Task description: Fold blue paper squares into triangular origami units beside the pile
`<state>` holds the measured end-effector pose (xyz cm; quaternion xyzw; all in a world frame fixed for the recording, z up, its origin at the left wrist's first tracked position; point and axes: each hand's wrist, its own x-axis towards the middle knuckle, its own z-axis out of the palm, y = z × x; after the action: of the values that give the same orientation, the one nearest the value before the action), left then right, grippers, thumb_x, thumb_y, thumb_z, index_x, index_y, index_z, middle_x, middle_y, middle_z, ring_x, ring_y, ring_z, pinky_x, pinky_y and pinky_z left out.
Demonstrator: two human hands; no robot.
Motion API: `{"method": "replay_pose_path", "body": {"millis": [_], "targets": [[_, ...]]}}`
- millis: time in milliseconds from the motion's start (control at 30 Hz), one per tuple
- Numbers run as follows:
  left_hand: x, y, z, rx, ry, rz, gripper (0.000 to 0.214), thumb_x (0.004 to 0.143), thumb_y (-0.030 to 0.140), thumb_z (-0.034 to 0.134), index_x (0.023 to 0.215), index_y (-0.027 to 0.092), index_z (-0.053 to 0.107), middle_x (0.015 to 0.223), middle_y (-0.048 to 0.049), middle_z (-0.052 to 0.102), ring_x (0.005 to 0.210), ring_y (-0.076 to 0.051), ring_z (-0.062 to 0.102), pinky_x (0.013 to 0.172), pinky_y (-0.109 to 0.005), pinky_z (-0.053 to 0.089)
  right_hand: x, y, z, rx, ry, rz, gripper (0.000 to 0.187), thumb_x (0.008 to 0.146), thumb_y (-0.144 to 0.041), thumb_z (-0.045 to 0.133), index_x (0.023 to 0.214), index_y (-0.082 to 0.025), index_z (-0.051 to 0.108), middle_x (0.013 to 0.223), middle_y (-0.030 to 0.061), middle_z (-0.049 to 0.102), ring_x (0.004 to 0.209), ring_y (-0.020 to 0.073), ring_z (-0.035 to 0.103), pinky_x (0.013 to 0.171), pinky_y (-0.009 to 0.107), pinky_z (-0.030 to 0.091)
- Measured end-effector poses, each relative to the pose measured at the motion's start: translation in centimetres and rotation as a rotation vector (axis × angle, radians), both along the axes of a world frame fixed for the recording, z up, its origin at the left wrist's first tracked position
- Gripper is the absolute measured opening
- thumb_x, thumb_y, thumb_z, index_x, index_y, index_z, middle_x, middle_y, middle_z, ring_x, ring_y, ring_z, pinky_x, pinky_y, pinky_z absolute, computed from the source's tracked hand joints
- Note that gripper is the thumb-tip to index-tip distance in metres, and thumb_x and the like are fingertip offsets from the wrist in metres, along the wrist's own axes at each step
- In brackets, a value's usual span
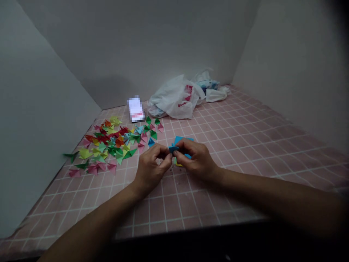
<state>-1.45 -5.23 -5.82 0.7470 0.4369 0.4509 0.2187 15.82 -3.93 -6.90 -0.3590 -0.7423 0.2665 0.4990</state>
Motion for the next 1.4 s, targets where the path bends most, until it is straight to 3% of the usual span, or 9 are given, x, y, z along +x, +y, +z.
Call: {"method": "replay_pose_path", "body": {"millis": [167, 300, 500, 667, 800, 1100, 1267, 1400], "targets": [[0.00, 0.17, -0.49, -0.067, -0.039, 0.015, 0.006, 0.081, 0.013, 0.061, 0.079, 0.019, 0.060, 0.071, 0.0012, 0.064, 0.063, -0.012, 0.062, 0.061, -0.023, 0.049, 0.02, 0.02, -0.15, -0.106, 0.024, 0.067, 0.007, 0.087, -0.017, 0.057, 0.080, -0.018, 0.057, 0.067, -0.0028, 0.057, 0.057, 0.0108, 0.053, 0.056, 0.024, 0.038], [0.04, 0.19, -0.55, 0.027, 0.019, 0.027, 0.011, 0.079, 0.008, 0.060, 0.077, 0.019, 0.058, 0.070, 0.0026, 0.061, 0.062, -0.011, 0.059, 0.061, -0.023, 0.048, -0.06, 0.09, -0.21, -0.040, -0.039, 0.046, 0.010, 0.084, -0.013, 0.057, 0.075, -0.018, 0.054, 0.067, -0.0028, 0.054, 0.059, 0.0107, 0.049, 0.058, 0.025, 0.036], [-0.09, -0.02, 0.17, 0.134, 0.038, 0.016, 0.007, 0.086, 0.012, 0.062, 0.084, 0.019, 0.061, 0.078, 0.0003, 0.063, 0.070, -0.011, 0.060, 0.067, -0.024, 0.049, -0.09, -0.04, 0.03, -0.013, -0.100, 0.048, 0.015, 0.084, -0.011, 0.054, 0.072, -0.019, 0.049, 0.065, -0.0033, 0.051, 0.060, 0.0110, 0.047, 0.059, 0.026, 0.034], [-0.09, -0.05, 0.34, 0.195, 0.063, 0.065, 0.012, 0.085, 0.009, 0.062, 0.079, 0.019, 0.060, 0.074, 0.0011, 0.062, 0.067, -0.012, 0.057, 0.064, -0.025, 0.046, 0.21, -0.23, 0.26, -0.024, -0.061, 0.102, 0.009, 0.092, -0.019, 0.055, 0.084, -0.019, 0.055, 0.074, -0.0001, 0.057, 0.067, 0.0133, 0.053, 0.063, 0.027, 0.041], [-0.14, 0.06, 0.12, 0.269, 0.061, 0.027, 0.016, 0.085, 0.006, 0.061, 0.077, 0.019, 0.058, 0.077, 0.0004, 0.063, 0.072, -0.013, 0.060, 0.068, -0.026, 0.048, 0.33, -0.20, 0.08, 0.053, -0.063, 0.123, 0.012, 0.095, -0.020, 0.056, 0.083, -0.020, 0.055, 0.075, 0.0002, 0.058, 0.068, 0.0137, 0.054, 0.065, 0.027, 0.042], [-0.52, -0.17, -0.07, 0.382, 0.226, -0.037, 0.012, 0.090, 0.011, 0.061, 0.100, 0.019, 0.062, 0.093, -0.0055, 0.069, 0.089, -0.017, 0.067, 0.080, -0.029, 0.054, 0.40, 0.13, 0.15, 0.089, -0.065, 0.113, 0.017, 0.098, -0.021, 0.054, 0.081, -0.019, 0.054, 0.074, 0.0002, 0.057, 0.068, 0.0138, 0.054, 0.064, 0.027, 0.042], [-0.72, -0.01, -0.09, 0.397, 0.213, -0.019, 0.006, 0.091, 0.014, 0.064, 0.094, 0.019, 0.063, 0.088, -0.0037, 0.070, 0.085, -0.016, 0.067, 0.078, -0.028, 0.054, 0.62, -0.05, 0.39, 0.079, -0.062, 0.176, 0.023, 0.103, -0.026, 0.044, 0.085, -0.019, 0.057, 0.075, 0.0011, 0.058, 0.068, 0.0138, 0.054, 0.065, 0.027, 0.042], [-0.61, -0.07, 0.37, 0.352, 0.140, 0.021, 0.007, 0.092, 0.014, 0.061, 0.088, 0.019, 0.063, 0.081, -0.0026, 0.069, 0.076, -0.015, 0.065, 0.071, -0.028, 0.052, 0.60, -0.08, 0.55, -0.016, -0.011, 0.161, 0.014, 0.099, -0.024, 0.051, 0.086, -0.020, 0.055, 0.071, -0.0015, 0.055, 0.064, 0.0128, 0.053, 0.062, 0.026, 0.042]]}}
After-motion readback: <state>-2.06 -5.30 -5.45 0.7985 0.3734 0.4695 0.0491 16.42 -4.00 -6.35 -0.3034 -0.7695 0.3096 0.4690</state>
